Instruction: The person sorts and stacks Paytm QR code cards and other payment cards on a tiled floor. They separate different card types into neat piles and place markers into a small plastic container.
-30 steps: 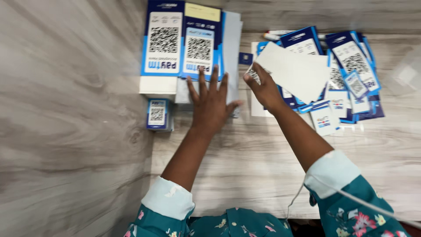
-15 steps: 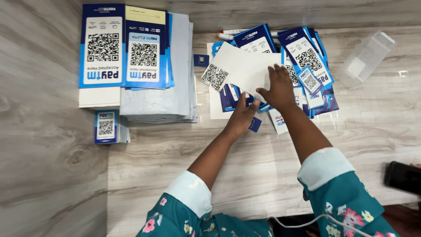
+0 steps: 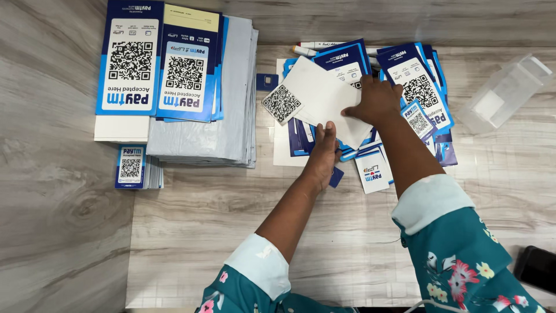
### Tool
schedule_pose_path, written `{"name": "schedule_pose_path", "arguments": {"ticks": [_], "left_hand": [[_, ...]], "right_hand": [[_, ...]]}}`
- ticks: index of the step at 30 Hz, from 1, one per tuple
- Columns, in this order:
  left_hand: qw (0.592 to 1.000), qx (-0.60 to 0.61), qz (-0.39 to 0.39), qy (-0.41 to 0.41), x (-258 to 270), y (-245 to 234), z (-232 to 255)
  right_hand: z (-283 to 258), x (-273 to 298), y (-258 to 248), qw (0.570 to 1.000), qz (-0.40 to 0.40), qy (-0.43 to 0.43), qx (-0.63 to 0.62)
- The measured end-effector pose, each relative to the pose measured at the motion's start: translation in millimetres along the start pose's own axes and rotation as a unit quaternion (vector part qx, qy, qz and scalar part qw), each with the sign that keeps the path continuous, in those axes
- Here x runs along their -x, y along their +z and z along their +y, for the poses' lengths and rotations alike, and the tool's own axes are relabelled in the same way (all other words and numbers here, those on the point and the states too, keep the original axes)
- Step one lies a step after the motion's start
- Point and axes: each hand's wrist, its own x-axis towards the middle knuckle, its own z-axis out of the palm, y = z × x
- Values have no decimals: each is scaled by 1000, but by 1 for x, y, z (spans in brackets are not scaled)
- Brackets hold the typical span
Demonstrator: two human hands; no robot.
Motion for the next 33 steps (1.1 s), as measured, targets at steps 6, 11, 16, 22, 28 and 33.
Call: {"name": "schedule_pose_path", "arguments": {"ticks": [6, 11, 16, 22, 28, 33], "left_hand": [[998, 57, -15, -6, -3, -9, -1], [999, 5, -34, 33, 14, -7, 17], [987, 87, 19, 131, 36, -16, 13], [988, 80, -63, 113, 71, -83, 9], [980, -92, -114, 132, 119, -109, 30], [925, -234, -68, 291, 138, -136, 27]], "right_hand": [[15, 16, -1, 975, 48, -41, -213], [-19, 111, -28, 977, 95, -63, -180], [-75, 201, -13, 983, 101, -124, -91], [-71, 228, 22, 866, 237, -142, -417], [-77, 231, 74, 637, 15, -80, -767], [-88, 237, 114, 670, 62, -95, -733]]}}
